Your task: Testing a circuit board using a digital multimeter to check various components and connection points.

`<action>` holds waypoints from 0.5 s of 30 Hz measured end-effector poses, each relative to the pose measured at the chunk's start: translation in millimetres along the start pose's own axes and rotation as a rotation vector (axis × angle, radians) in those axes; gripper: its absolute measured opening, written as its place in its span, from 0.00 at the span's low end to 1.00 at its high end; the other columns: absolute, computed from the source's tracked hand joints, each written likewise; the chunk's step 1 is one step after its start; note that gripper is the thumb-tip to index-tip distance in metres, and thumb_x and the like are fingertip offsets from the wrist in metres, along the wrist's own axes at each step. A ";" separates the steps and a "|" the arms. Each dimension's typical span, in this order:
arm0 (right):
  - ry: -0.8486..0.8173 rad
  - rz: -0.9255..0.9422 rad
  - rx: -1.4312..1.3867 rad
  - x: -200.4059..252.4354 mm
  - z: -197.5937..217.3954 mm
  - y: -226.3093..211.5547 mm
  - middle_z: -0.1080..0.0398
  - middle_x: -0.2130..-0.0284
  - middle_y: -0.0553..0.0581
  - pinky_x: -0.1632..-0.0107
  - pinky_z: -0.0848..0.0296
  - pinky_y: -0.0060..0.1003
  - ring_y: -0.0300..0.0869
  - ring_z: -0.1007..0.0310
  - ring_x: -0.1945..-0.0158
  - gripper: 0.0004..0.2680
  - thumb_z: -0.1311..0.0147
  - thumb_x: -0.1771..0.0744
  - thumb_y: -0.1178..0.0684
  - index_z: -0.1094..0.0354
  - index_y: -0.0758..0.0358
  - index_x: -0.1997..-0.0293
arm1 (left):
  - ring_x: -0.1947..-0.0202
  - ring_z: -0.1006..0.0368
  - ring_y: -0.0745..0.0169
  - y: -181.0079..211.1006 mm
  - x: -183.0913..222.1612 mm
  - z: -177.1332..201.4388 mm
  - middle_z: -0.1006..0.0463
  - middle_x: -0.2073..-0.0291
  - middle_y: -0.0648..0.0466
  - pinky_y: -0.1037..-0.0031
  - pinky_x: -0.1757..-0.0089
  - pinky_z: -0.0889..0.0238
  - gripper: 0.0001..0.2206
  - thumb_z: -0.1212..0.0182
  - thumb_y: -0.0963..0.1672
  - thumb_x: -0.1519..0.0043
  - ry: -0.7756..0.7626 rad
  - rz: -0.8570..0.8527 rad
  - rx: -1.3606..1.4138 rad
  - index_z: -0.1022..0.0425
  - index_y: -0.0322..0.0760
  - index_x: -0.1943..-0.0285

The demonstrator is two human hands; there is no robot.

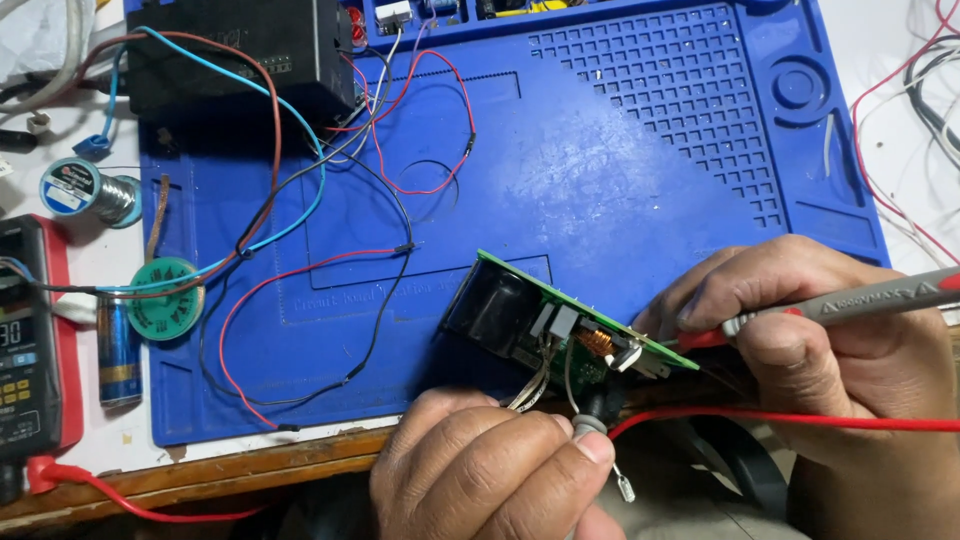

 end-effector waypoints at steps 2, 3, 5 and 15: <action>-0.032 0.035 -0.022 -2.1 -3.2 -4.3 0.16 0.65 0.66 0.54 0.01 0.41 0.50 0.05 0.62 0.16 0.55 0.23 0.43 0.28 0.68 0.54 | 0.70 0.20 0.72 0.2 -1.2 0.5 0.17 0.59 0.64 0.73 0.66 0.27 0.19 0.57 0.53 0.13 0.028 0.011 -0.011 0.19 0.50 0.45; -0.033 0.034 -0.023 -2.1 -3.9 -4.5 0.16 0.65 0.66 0.54 0.01 0.41 0.50 0.05 0.62 0.16 0.55 0.23 0.43 0.28 0.68 0.54 | 0.70 0.20 0.72 -0.1 -1.0 0.5 0.17 0.59 0.64 0.73 0.66 0.27 0.19 0.57 0.53 0.13 0.026 0.012 -0.011 0.19 0.50 0.45; -0.004 0.038 0.015 -2.7 -3.0 -5.3 0.18 0.68 0.65 0.52 -0.01 0.44 0.52 0.04 0.61 0.17 0.55 0.24 0.42 0.28 0.69 0.55 | 0.70 0.20 0.72 -0.2 -0.9 0.0 0.17 0.59 0.64 0.73 0.66 0.27 0.18 0.56 0.53 0.14 0.023 -0.001 -0.012 0.19 0.50 0.44; 0.024 0.014 0.022 0.5 -1.2 -0.9 0.18 0.65 0.65 0.53 0.02 0.41 0.52 0.04 0.59 0.18 0.55 0.24 0.41 0.28 0.70 0.57 | 0.70 0.20 0.72 -2.5 1.5 0.3 0.17 0.60 0.64 0.73 0.66 0.26 0.18 0.57 0.53 0.14 0.037 0.026 -0.023 0.18 0.51 0.45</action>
Point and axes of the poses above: each hand's wrist, its own x-axis away from the middle knuckle, its own z-axis out of the back of the hand, y = z × x, the point moved 8 cm from there along -x, towards the middle knuckle
